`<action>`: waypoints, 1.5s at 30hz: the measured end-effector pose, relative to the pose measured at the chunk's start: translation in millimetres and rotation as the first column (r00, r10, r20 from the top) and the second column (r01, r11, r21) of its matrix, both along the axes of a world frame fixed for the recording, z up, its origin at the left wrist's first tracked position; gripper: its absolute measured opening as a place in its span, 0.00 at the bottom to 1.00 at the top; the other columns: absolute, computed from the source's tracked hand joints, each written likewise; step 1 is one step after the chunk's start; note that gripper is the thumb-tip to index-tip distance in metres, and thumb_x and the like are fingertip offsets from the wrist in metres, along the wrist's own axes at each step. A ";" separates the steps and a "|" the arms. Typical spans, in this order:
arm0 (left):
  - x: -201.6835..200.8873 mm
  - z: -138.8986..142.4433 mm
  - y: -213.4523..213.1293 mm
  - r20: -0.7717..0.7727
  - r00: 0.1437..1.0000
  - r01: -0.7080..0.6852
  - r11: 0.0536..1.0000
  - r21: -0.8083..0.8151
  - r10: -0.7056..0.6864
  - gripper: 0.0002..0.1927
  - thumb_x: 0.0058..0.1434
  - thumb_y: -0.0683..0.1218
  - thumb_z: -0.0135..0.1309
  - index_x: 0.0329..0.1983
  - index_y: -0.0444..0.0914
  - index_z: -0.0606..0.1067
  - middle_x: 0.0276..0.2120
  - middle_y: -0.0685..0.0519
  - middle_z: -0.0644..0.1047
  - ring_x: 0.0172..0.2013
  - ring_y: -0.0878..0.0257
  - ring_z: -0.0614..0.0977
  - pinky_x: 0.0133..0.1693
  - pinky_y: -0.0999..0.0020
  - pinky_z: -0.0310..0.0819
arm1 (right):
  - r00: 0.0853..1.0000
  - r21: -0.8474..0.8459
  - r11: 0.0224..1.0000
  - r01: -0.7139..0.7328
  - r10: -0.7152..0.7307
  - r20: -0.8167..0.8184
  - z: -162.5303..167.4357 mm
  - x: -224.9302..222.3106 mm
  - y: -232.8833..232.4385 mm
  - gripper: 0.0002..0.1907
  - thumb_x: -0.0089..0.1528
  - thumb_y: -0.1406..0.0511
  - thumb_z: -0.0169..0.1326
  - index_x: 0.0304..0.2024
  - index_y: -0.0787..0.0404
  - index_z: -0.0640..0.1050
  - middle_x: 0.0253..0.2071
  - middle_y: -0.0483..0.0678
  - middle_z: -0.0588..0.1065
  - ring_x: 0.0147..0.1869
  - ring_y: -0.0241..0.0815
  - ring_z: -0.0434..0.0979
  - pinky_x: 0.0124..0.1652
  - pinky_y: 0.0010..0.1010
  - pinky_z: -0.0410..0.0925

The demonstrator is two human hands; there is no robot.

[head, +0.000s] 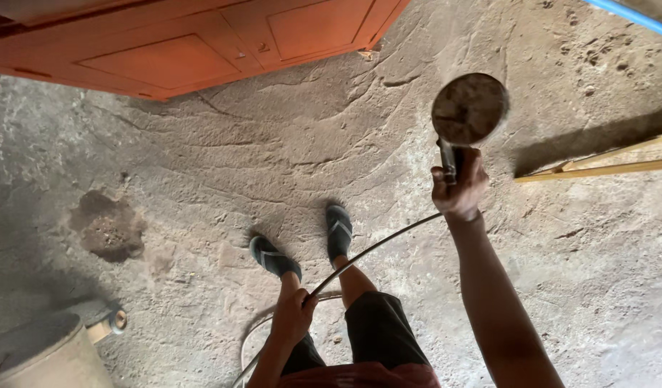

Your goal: The person takes paint cans and a thinner jug from a shelf, sits on the floor, wipes their hands with a blue cloth, opens a paint can, and pours liquid into a spray gun cup. They attach the air hose, test the spray gun, wipe a wooden cabinet door with the cloth, and spray paint the cabinet.

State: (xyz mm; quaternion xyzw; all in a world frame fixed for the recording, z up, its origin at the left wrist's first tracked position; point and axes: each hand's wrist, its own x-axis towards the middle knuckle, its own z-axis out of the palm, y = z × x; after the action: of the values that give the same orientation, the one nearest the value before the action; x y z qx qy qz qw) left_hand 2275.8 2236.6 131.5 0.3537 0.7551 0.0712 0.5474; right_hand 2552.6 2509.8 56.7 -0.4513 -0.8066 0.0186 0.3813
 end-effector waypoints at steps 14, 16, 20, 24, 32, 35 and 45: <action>-27.0 -76.8 -31.4 -0.171 0.984 0.048 0.997 -0.058 -0.057 0.15 0.61 0.55 0.56 0.38 0.38 0.79 0.32 0.42 0.81 0.37 0.42 0.83 0.38 0.47 0.75 | 0.998 -0.523 0.852 0.020 -0.047 -0.038 -103.4 -59.0 -11.3 0.24 0.75 0.49 0.54 0.56 0.64 0.72 0.41 0.55 0.77 0.36 0.50 0.79 0.36 0.38 0.73; -39.3 -95.8 -45.0 -0.220 0.974 0.035 0.994 -0.107 -0.058 0.15 0.61 0.56 0.55 0.38 0.39 0.78 0.32 0.43 0.82 0.37 0.42 0.83 0.39 0.47 0.75 | 0.952 -0.620 0.784 -0.025 -0.171 -0.255 -125.6 -72.5 -13.7 0.24 0.76 0.50 0.54 0.58 0.65 0.74 0.39 0.53 0.76 0.34 0.45 0.74 0.35 0.34 0.70; -72.4 -123.2 -87.4 -0.302 0.951 -0.003 0.977 -0.214 -0.063 0.16 0.62 0.58 0.54 0.39 0.42 0.77 0.32 0.44 0.83 0.37 0.42 0.83 0.40 0.47 0.76 | 0.601 -0.745 0.663 -0.071 -0.568 -0.562 -165.6 -106.8 -15.1 0.26 0.73 0.52 0.54 0.63 0.65 0.73 0.40 0.49 0.79 0.26 0.34 0.68 0.27 0.27 0.64; -109.7 -142.4 -130.6 -0.373 0.928 -0.113 0.962 -0.249 0.013 0.15 0.61 0.58 0.55 0.38 0.43 0.77 0.30 0.47 0.83 0.35 0.44 0.84 0.37 0.49 0.77 | 0.336 -0.796 0.605 0.029 -0.756 -0.562 -193.9 -153.2 -10.5 0.28 0.71 0.54 0.54 0.65 0.66 0.69 0.29 0.47 0.72 0.23 0.31 0.63 0.21 0.24 0.57; -153.6 -150.7 -195.5 -0.409 0.912 -0.099 0.942 -0.320 -0.043 0.14 0.64 0.57 0.54 0.35 0.42 0.75 0.26 0.50 0.82 0.31 0.49 0.84 0.34 0.52 0.76 | 0.647 -0.710 0.650 -0.271 -0.423 -0.634 -209.8 -281.0 -92.1 0.18 0.77 0.55 0.52 0.52 0.64 0.68 0.34 0.42 0.64 0.34 0.32 0.59 0.33 0.27 0.56; -171.2 -146.3 -199.2 -0.411 0.908 -0.044 0.953 -0.300 -0.087 0.15 0.64 0.58 0.53 0.34 0.42 0.75 0.27 0.51 0.81 0.30 0.50 0.84 0.34 0.53 0.77 | 0.806 -0.711 0.675 -0.198 -0.302 -0.510 -199.5 -329.0 -123.7 0.19 0.74 0.53 0.49 0.52 0.63 0.70 0.33 0.43 0.66 0.35 0.31 0.62 0.35 0.26 0.61; -227.8 -126.9 -186.2 -0.378 0.920 0.013 0.971 -0.239 -0.106 0.13 0.62 0.55 0.55 0.35 0.41 0.75 0.28 0.50 0.82 0.30 0.50 0.84 0.33 0.53 0.77 | 0.894 -0.741 0.568 -0.358 -0.022 -0.448 -178.7 -459.4 -198.7 0.20 0.72 0.52 0.47 0.55 0.61 0.71 0.32 0.48 0.78 0.27 0.36 0.76 0.26 0.30 0.72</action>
State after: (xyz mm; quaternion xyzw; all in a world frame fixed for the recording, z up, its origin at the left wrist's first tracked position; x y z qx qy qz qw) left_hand 2048.0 2050.4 4.6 0.3174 0.8404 -0.1054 0.4265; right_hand 2093.3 2311.1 -122.1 -0.4788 -0.6499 0.5143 0.2896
